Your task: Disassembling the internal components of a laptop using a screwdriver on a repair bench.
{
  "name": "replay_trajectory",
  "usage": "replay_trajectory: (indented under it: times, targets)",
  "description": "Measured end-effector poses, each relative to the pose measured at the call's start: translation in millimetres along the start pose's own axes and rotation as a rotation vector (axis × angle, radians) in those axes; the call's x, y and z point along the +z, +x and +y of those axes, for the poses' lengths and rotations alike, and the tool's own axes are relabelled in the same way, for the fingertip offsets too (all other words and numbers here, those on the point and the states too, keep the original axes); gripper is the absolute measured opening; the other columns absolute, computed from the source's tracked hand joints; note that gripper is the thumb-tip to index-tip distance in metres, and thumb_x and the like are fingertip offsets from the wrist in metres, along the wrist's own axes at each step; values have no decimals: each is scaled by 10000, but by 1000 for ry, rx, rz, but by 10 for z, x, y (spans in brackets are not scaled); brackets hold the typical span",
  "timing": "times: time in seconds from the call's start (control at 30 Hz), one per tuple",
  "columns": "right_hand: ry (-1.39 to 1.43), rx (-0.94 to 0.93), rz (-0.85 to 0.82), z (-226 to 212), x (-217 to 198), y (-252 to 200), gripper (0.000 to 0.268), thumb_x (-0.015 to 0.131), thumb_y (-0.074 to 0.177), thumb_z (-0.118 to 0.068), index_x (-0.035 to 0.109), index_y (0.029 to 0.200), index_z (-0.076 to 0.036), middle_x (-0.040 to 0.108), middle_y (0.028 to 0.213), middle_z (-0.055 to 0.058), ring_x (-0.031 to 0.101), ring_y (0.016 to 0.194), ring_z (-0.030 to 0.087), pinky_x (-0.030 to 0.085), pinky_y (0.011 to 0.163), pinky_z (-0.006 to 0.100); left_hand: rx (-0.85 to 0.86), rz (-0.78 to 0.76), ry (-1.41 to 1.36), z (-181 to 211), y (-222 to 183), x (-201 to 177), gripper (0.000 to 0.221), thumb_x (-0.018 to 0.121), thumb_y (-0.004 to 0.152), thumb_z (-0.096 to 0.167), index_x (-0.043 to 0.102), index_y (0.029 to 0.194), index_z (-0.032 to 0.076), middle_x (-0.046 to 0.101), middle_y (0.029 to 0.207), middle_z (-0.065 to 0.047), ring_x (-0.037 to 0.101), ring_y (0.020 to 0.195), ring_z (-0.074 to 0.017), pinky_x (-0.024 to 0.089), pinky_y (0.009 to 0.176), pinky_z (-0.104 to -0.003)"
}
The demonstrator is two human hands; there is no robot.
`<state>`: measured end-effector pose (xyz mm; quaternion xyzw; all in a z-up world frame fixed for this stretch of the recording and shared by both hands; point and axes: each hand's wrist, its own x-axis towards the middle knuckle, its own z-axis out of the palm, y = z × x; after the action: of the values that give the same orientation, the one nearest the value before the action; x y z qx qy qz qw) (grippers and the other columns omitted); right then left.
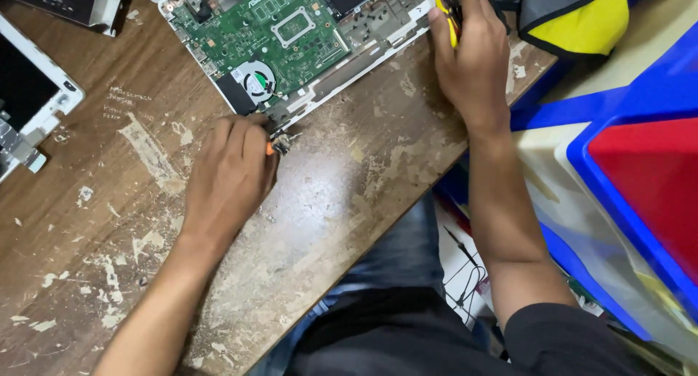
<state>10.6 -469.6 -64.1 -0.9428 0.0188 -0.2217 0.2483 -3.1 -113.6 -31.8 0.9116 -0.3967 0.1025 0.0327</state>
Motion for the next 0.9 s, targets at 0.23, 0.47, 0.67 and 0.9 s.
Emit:
replay_trajectory:
  times: [0.23,0.47,0.67,0.9]
  targets:
    - [43,-66,7,-33,-48,88,355,498,1152,-197,620,1274,114,658,1033,272,625,961,412,444,787,482,17,60,-57,-43,15,84,141,666,927,-117,592,985,-12,655,951,-163,522,879,-252,495,629,-335]
    - [92,-75,-18,-49,-73,31,347,477,1184,-215,618,1160,101,617,963,229,584,873,368,400,731,456,106,99,1,-118,-89,244,212,739,949,-94,617,897,71,656,852,-82,555,764,-178,528,518,-261]
    - [75,-35,-32,-52,-47,10,319,510,1199,-171,552,980,57,558,878,200,520,778,322,345,643,451,255,163,46,-155,-205,158,302,731,933,-163,599,843,92,604,737,-39,535,646,-139,510,455,-218]
    - [8,2,-113,-183,23,-144,390,562,1217,-155,505,884,40,510,834,175,463,754,289,338,642,445,287,110,10,-23,-652,-92,230,710,1001,-26,605,851,114,669,778,-39,632,699,-146,630,622,-262]
